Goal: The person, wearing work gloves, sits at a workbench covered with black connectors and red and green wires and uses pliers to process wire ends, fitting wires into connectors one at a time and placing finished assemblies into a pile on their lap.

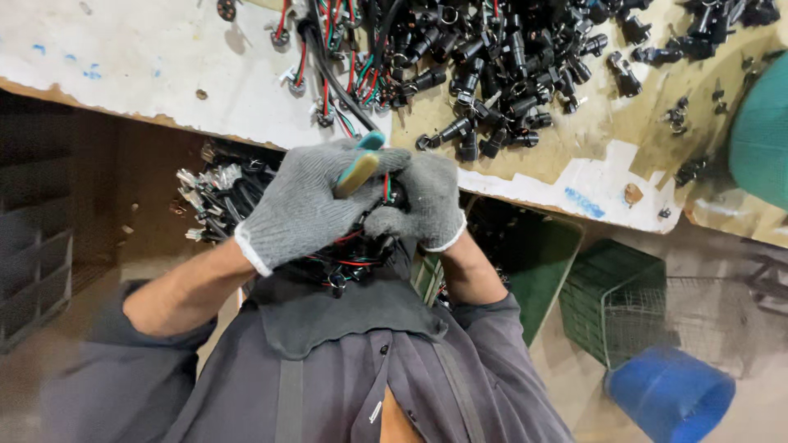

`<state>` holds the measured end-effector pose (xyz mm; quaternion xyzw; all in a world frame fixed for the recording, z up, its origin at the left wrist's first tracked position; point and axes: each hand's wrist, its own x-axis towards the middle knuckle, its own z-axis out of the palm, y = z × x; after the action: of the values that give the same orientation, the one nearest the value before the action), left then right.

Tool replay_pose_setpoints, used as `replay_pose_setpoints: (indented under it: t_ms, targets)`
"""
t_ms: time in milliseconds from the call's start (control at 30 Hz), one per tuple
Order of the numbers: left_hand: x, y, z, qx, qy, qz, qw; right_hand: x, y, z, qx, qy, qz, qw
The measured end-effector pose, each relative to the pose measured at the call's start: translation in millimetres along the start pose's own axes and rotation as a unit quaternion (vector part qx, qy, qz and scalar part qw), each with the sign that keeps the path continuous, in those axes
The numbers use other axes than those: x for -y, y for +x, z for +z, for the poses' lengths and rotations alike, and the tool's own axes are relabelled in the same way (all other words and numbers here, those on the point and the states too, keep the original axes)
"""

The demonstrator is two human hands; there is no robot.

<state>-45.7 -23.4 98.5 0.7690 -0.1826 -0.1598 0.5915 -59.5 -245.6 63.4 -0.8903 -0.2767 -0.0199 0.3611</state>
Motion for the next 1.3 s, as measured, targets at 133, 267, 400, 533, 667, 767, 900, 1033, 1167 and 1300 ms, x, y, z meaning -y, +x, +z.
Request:
replay_pose_setpoints:
  t_ms: [133, 267, 400, 533, 667, 767, 900, 1033, 1167, 1300]
  targets:
    - [16.1, -7.8, -6.3, -0.02, -0.054, 0.044, 0.997, -4.2, 0.2, 8.9, 0.025, 0.012, 0.033, 0.999]
    - [51.6, 6.0, -31.3, -0.034, 0.283, 0.002, 0.958, -6.4, 5.6, 8.1, -0.011, -0.063, 0.101, 0.993]
    - [94.3, 14.0, -31.3, -0.057, 0.421, -0.05, 0.904, -4.2, 0.1, 3.0, -0.052, -0.092, 0.079, 0.991]
    - [121.4, 15.3, -7.0, -0.083, 0.457, -0.04, 0.885, -1.8, -7.0, 10.0, -0.084, -0.085, 0.082, 0.989]
    - [100.2, 19.5, -0.6, -0.089, 0.564, -0.048, 0.819, -5.4, -5.4, 20.3, -0.101, -0.09, 0.075, 0.988]
    - [50.0, 15.2, -20.6, -0.113, 0.452, -0.003, 0.885, -7.9, -4.5, 18.1, -0.094, -0.074, 0.043, 0.992]
    - [-15.4, -9.4, -28.6, -0.123, 0.053, 0.083, 0.988, -5.8, -3.3, 6.1, -0.06, -0.009, -0.006, 0.998]
    - [-16.5, -14.3, -7.2, -0.072, 0.006, 0.052, 0.996, -2.6, 6.4, -1.9, 0.01, 0.056, -0.056, 0.997]
    - [4.3, -5.1, -1.6, -0.05, 0.038, 0.091, 0.994, -2.9, 16.2, -1.5, 0.037, 0.127, -0.042, 0.99]
    - [-12.1, 2.6, -18.3, -0.054, 0.085, 0.138, 0.985, -4.5, 12.6, 0.3, 0.053, 0.204, -0.051, 0.976]
